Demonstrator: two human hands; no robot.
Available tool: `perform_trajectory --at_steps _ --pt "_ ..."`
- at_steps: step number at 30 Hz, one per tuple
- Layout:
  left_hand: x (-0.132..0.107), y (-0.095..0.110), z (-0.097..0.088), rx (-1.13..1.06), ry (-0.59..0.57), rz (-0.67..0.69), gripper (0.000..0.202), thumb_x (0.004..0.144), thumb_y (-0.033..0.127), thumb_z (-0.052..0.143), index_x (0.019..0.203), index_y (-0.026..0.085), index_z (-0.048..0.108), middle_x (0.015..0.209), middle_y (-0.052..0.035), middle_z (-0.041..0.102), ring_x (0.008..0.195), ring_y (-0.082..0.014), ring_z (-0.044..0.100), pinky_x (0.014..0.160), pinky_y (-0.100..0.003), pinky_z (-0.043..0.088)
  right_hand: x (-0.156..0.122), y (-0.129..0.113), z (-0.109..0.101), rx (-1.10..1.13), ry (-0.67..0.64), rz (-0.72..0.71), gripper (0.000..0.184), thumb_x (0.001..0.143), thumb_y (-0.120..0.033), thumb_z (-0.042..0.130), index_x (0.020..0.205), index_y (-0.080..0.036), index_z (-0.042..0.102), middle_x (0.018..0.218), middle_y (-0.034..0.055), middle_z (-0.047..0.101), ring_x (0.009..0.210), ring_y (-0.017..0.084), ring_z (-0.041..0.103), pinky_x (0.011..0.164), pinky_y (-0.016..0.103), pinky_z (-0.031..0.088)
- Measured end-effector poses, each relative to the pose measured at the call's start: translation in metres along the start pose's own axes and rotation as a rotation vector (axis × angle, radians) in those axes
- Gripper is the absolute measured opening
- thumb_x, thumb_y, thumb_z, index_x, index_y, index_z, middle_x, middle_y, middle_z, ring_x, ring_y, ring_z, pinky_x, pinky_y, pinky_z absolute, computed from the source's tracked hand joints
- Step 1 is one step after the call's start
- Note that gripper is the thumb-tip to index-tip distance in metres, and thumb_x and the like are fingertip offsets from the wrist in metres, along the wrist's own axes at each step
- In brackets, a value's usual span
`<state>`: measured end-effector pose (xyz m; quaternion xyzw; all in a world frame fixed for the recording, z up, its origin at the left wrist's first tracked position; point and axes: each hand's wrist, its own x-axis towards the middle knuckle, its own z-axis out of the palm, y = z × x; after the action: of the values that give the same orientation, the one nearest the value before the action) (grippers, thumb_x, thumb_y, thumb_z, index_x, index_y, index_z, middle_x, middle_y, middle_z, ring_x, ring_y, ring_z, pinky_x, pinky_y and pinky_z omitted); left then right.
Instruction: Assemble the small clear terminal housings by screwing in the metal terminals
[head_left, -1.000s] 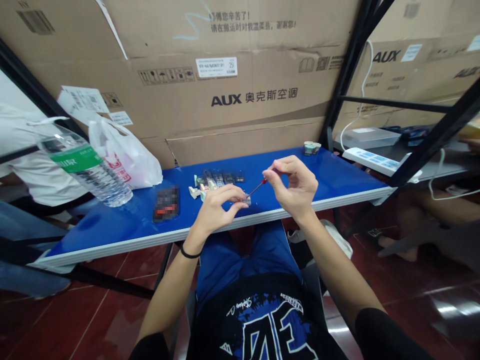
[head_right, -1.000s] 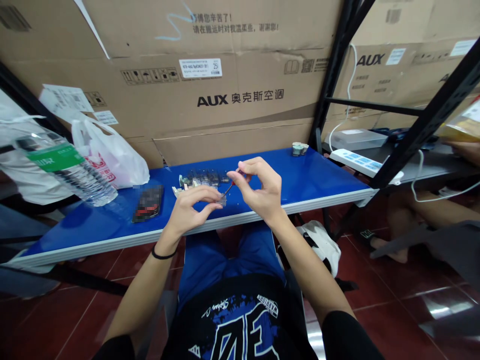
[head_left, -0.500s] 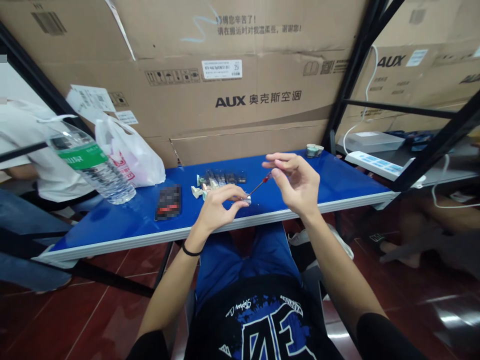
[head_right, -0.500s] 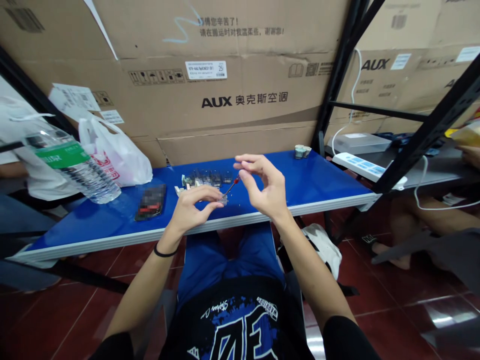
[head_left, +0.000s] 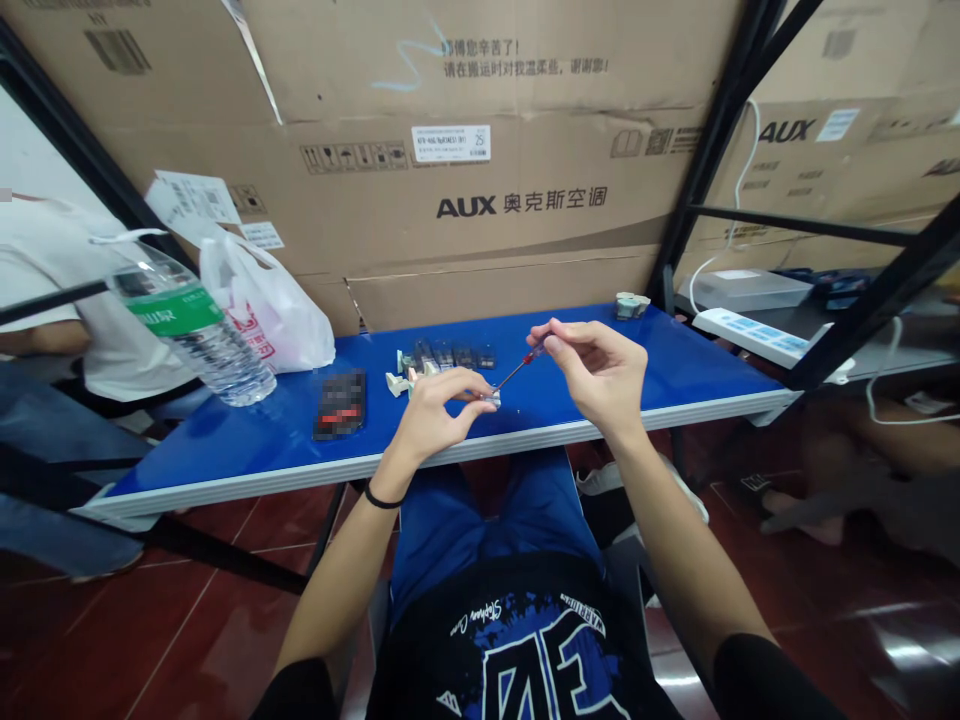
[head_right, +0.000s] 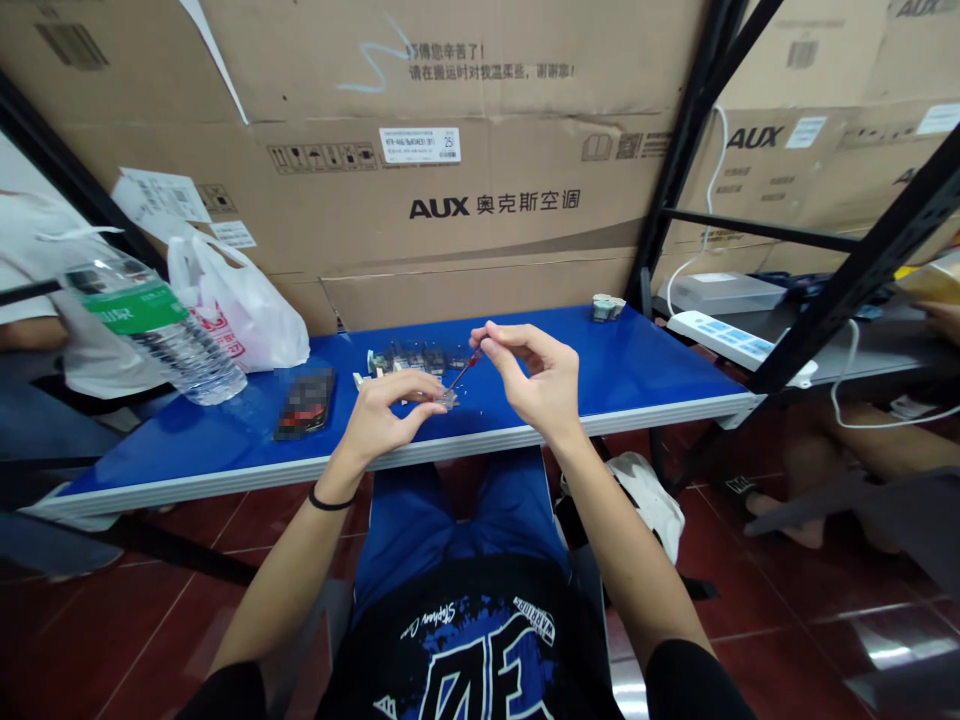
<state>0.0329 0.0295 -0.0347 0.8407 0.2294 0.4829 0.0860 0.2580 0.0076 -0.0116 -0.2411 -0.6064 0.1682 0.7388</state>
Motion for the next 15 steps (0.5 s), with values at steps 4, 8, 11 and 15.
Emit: perform_trajectory --at_steps 4,8,11,15 --pt "0.0001 -0.0005 -0.0002 -0.01 -0.01 0.0 0.007 0.093 0.025 0.078 0.093 0.018 0.08 0.093 -0.0072 0.082 0.085 -0.0193 0.08 0.071 -0.029 0.071 0.0002 0.0062 0.0023 -0.138 0.066 -0.104 0.009 0.093 -0.032 0.081 0.091 -0.024 0.077 0.083 0.0004 0.08 0.083 0.019 0.079 0.088 0.042 0.069" --pt "0.0006 0.0011 0.001 -0.028 -0.007 0.001 0.007 0.093 0.024 0.079 0.093 0.017 0.08 0.094 -0.0075 0.082 0.084 -0.0183 0.08 0.071 -0.028 0.071 -0.0008 0.0063 0.0001 -0.113 0.025 -0.093 0.01 0.094 -0.032 0.079 0.099 -0.024 0.076 0.098 0.0041 0.082 0.096 0.021 0.081 0.092 0.043 0.068" --pt "0.0009 0.0023 -0.0001 -0.015 0.008 -0.004 0.007 0.093 0.024 0.079 0.093 0.017 0.079 0.095 -0.0076 0.082 0.086 -0.0184 0.08 0.072 -0.028 0.071 -0.0023 0.0029 -0.0003 0.06 -0.059 0.004 0.015 0.095 -0.032 0.079 0.105 -0.022 0.073 0.111 0.0073 0.083 0.102 0.024 0.082 0.091 0.045 0.069" --pt "0.0002 0.001 -0.0014 0.011 0.015 -0.011 0.006 0.091 0.022 0.08 0.093 0.017 0.079 0.094 -0.0065 0.082 0.085 -0.0181 0.08 0.072 -0.029 0.07 -0.0014 0.003 0.0012 0.046 0.0 -0.009 0.015 0.087 -0.026 0.087 0.09 -0.022 0.073 0.086 0.0001 0.078 0.082 0.019 0.079 0.077 0.036 0.068"
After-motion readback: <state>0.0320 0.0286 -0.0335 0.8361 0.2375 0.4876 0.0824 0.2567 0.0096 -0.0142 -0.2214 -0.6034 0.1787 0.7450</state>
